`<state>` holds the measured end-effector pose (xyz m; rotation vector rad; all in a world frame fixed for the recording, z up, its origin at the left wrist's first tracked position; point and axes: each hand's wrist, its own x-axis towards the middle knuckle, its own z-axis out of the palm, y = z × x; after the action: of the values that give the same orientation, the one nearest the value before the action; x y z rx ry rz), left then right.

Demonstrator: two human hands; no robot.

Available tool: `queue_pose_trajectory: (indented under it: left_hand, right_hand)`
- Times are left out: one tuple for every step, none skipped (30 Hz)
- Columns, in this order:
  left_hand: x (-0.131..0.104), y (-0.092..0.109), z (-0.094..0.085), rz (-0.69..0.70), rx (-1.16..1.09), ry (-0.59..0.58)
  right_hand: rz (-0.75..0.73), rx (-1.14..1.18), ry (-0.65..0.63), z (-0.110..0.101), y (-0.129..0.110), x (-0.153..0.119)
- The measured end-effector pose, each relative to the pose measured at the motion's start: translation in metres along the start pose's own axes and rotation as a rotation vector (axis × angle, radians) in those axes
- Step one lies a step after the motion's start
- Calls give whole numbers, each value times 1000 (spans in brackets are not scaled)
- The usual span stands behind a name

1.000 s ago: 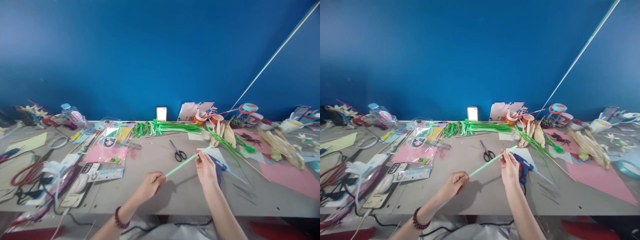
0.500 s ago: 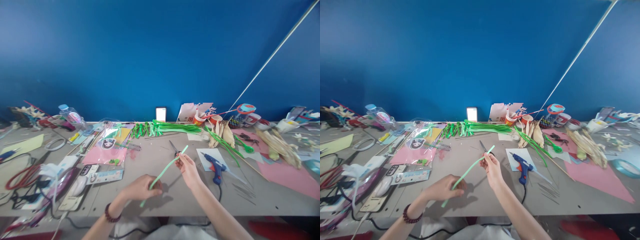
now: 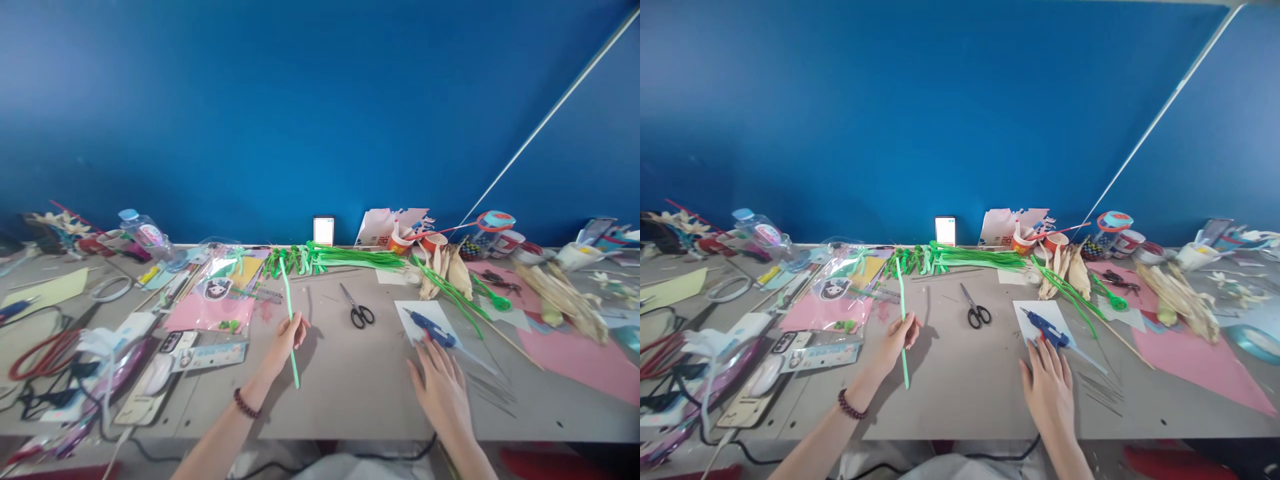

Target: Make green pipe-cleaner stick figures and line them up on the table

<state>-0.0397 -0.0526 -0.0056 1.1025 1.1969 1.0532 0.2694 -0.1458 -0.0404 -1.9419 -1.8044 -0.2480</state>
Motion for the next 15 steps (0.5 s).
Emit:
queue_pose_trajectory:
  left_hand:
    - [1, -2, -1, 10, -9, 10]
    - [2, -3, -3, 17, -15, 15]
    - [3, -5, -3, 20, -17, 19]
    - [3, -6, -4, 17, -18, 19]
    - [3, -7, -4, 14, -19, 17]
    - [3, -7, -4, 14, -17, 14]
    - [3, -7, -4, 17, -11, 13]
    - [3, -8, -4, 21, -3, 14]
    - [3, -8, -3, 27, 7, 14]
    - [3, -8, -3, 33, 17, 15]
    - [3, -8, -3, 38, 28, 15]
    - [3, -7, -2, 40, 38, 15]
    - [2, -7, -2, 40, 46, 16]
    - [2, -6, -2, 41, 52, 15]
    - [1, -6, -2, 44, 54, 11]
  right_hand:
    - [-18, -35, -20, 1, 9, -7]
    - [-30, -57, -43, 1, 17, -13]
    - [-39, -68, -53, 1, 26, -18]
    - [-47, -73, -61, 0, 34, -22]
    - [-56, -72, -59, -1, 42, -25]
    - [-64, -69, -62, -2, 51, -27]
    - [-74, -62, -68, -3, 60, -29]
    - [-93, -52, -76, -5, 69, -30]
    - [-119, -42, -88, -6, 78, -31]
    - [-148, -37, -97, -7, 87, -32]
    - [-172, -34, -110, -9, 95, -32]
    - [-202, -32, -121, -10, 102, -32]
    - [-232, -31, -128, -11, 109, -32]
    - [-266, -31, -130, -13, 115, -31]
    - [-303, -32, -124, -14, 119, -28]
